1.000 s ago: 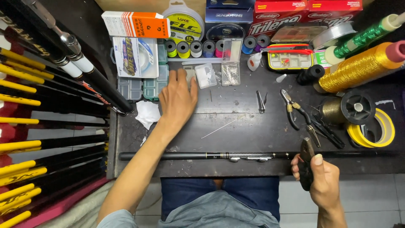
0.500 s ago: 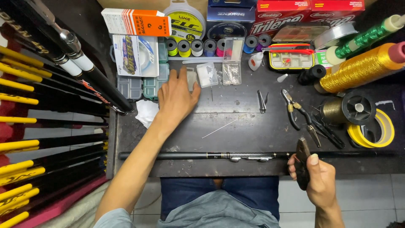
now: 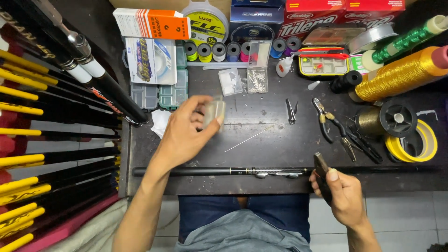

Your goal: Selecting and preparing small metal guides to be attached to a fishing rod using pliers at a workbench.

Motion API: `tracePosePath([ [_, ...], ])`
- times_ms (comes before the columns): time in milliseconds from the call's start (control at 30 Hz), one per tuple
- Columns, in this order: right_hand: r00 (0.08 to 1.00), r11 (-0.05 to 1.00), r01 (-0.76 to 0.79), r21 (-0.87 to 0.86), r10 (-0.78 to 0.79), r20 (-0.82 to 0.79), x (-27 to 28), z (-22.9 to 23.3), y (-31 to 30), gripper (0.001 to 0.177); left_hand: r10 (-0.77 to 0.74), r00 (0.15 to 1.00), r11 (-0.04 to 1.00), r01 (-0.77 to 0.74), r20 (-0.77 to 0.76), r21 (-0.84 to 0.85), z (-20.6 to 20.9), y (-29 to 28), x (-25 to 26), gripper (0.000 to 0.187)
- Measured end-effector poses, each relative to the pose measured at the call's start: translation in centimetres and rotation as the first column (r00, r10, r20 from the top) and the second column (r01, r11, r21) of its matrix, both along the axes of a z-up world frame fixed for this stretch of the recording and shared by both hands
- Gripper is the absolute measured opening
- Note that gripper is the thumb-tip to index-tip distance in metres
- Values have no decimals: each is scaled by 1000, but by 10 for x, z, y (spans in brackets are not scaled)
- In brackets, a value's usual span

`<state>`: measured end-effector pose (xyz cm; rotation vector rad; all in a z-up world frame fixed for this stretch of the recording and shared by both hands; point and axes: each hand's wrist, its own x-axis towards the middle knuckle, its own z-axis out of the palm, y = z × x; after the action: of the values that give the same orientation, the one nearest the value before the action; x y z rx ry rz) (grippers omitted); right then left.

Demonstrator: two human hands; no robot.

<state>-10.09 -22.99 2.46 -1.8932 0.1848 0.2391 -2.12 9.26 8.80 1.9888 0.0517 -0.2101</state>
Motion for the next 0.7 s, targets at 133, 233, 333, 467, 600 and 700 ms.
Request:
tracePosePath([
  [133,990,985,-140,-104,142,12,11,19,20,51,-125,988,809,48,-92,-586,-21,-3,-25,31],
  [233,941,926,-304,-225,329,83,20,34,35,46,-197,980,544,100,-11,-833,-27,-20,-34,28],
  [333,877,850,-401,-340,464,126,25,44,47,35,-251,965,286,0,-75,-958,-29,-39,-38,37],
  [467,784,762,-501,-411,600,157,33,62,60,30,-261,965,119,42,9,-992,-18,-55,-35,26],
  [600,706,701,-548,-456,680,198,38,81,67,32,-258,961,148,143,101,-979,-3,-61,-31,23],
  [700,652,671,-570,-474,720,236,41,86,70,29,-271,947,172,223,171,-960,12,-65,-33,22],
])
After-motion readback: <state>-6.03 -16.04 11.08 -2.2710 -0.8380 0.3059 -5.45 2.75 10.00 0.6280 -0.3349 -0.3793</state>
